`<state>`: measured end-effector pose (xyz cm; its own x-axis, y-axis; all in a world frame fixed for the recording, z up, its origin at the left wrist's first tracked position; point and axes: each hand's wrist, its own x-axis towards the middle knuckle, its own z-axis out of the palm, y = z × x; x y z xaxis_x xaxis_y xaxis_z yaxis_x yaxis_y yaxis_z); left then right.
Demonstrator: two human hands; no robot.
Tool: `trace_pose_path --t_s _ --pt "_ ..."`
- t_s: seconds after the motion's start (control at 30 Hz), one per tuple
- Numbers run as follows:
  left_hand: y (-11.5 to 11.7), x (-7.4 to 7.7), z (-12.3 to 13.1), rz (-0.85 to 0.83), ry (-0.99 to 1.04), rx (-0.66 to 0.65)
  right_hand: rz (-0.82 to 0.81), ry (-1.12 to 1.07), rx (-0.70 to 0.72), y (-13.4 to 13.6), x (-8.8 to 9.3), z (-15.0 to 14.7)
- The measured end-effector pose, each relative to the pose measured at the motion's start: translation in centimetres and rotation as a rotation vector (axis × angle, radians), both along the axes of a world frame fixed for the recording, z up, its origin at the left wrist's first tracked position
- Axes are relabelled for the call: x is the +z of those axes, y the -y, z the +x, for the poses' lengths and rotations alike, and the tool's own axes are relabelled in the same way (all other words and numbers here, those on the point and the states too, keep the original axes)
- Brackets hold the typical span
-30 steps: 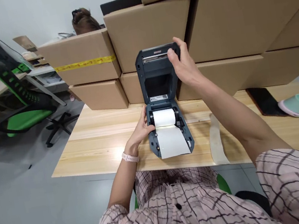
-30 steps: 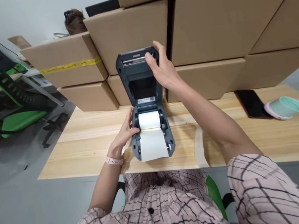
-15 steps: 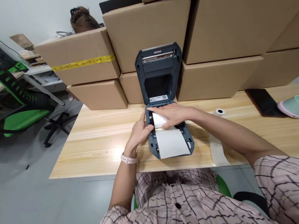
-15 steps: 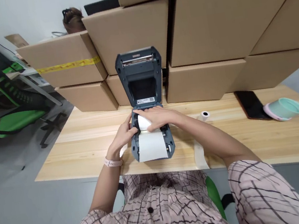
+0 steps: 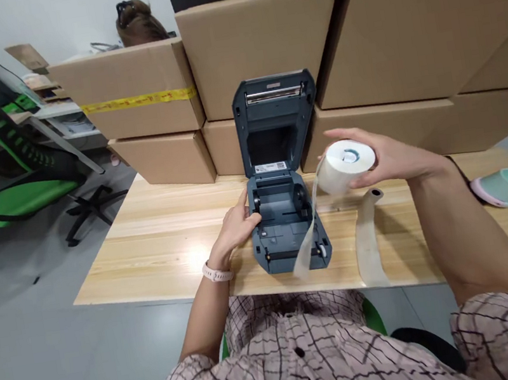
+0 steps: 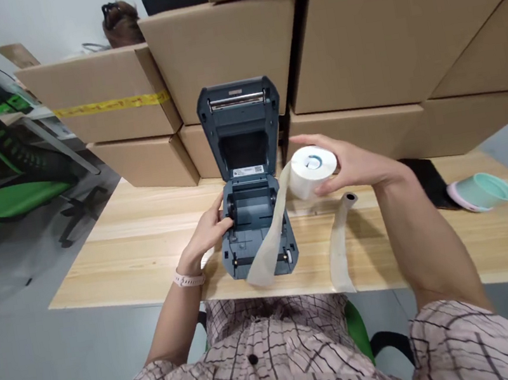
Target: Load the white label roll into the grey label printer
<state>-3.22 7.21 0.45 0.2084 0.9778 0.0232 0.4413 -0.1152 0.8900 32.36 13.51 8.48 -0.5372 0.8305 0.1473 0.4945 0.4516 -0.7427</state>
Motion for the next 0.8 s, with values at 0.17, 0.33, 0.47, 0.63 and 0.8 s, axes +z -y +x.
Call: trace_pose_path --t_s 0.17,0.33,0.47,0.63,0.8 --pt "0.0 0.1 0.0 -0.013 0.017 -0.013 -0.168 -0.025 -0.112 -2.4 -5.5 0.9" --pt "0.0 -0.1 0.0 -0.037 0.068 0.002 -0.217 -0.007 -0.085 -3.0 -8.1 0.3" --pt "0.0 -0.3 0.1 -0.046 0.116 0.040 -0.311 -0.168 -0.082 -1.4 -8.1 3.2" --pt "-0.1 -0.6 0.1 -0.046 0.088 0.028 -0.425 -0.235 -0.147 2.6 -9.7 7.5" --pt "0.0 -0.1 0.0 -0.056 0.046 -0.009 -0.439 -0.287 -0.225 5.2 -11.0 6.9"
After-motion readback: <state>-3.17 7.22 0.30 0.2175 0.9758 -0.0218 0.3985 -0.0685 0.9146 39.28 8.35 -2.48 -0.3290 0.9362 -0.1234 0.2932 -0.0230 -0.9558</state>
